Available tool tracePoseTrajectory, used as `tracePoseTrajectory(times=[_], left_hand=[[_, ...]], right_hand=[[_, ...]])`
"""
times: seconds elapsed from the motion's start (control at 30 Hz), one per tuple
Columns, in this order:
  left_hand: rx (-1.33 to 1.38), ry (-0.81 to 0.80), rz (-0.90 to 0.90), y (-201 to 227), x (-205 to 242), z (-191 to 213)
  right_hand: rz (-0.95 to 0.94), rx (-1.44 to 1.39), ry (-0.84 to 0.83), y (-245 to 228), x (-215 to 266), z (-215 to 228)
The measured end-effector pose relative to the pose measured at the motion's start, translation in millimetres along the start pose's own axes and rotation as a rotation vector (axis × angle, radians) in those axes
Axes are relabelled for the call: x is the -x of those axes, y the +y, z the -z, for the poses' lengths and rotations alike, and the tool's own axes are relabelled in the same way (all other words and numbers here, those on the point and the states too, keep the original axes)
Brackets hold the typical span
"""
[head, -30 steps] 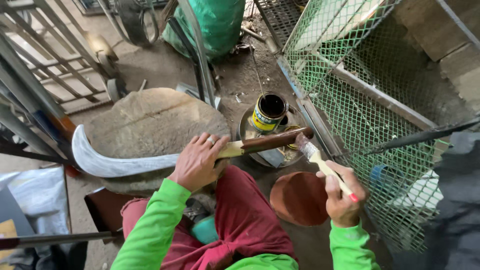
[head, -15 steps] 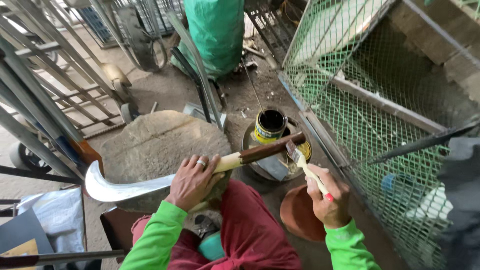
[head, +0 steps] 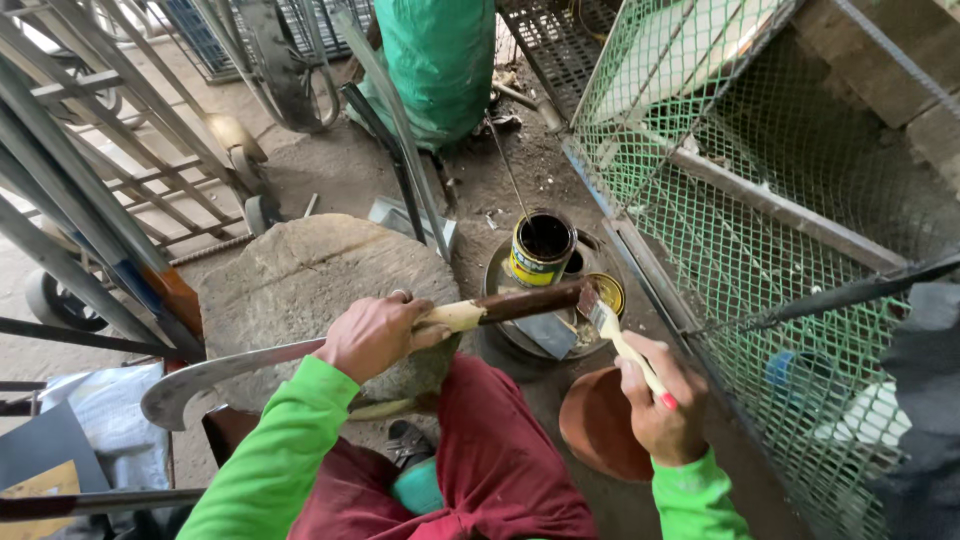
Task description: The person smooths a wooden tool handle with sandpaper, then applies dark varnish to the handle using a paintbrush. The handle is rotated to ensure even coverage.
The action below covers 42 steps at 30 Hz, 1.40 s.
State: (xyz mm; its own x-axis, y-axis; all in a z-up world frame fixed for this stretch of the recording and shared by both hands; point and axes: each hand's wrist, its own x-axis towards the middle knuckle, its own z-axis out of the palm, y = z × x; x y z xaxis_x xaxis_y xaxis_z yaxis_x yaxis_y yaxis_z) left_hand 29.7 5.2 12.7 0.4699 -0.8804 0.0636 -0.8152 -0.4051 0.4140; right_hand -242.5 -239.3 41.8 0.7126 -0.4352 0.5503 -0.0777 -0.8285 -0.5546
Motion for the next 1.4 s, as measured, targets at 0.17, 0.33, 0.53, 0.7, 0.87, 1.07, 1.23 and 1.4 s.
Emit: tracePoseTrajectory(times=[0.17,0.33,0.53,0.7,0.87,1.07,1.23,1.4], left_hand=[[0.047,0.008,-0.099,3,-2,-2],[-0.064,0.079,-0.115,2,-3,-11],[-0.178,0.156,-0.173,3,-2,-18],[-0.199,0.162,-0.116,16,2,-24],[-0.182,0.175,-0.141,13,1,-20],[-0.195,0.181,-0.126,15,5,-25],[-0.186,0.259,-0.154,13,6,-29],[-0.169,0.254,-0.144,15,7,-28]], right_hand=[[-0.1,-0.062,-0.04,-6,5,9],[-0.044,-0.053,-0.065,-3,-1,6],[0.003,0.047,-0.079,-8,-8,1],[0.01,0.042,-0.121,-13,-20,-1],[0.035,0.041,-0.17,-26,-40,-5],[0.069,-0.014,-0.206,-47,-48,-32],[0.1,-0.126,-0.216,-55,-45,-54],[-0.083,-0.279,-0.282,-56,-52,-59]])
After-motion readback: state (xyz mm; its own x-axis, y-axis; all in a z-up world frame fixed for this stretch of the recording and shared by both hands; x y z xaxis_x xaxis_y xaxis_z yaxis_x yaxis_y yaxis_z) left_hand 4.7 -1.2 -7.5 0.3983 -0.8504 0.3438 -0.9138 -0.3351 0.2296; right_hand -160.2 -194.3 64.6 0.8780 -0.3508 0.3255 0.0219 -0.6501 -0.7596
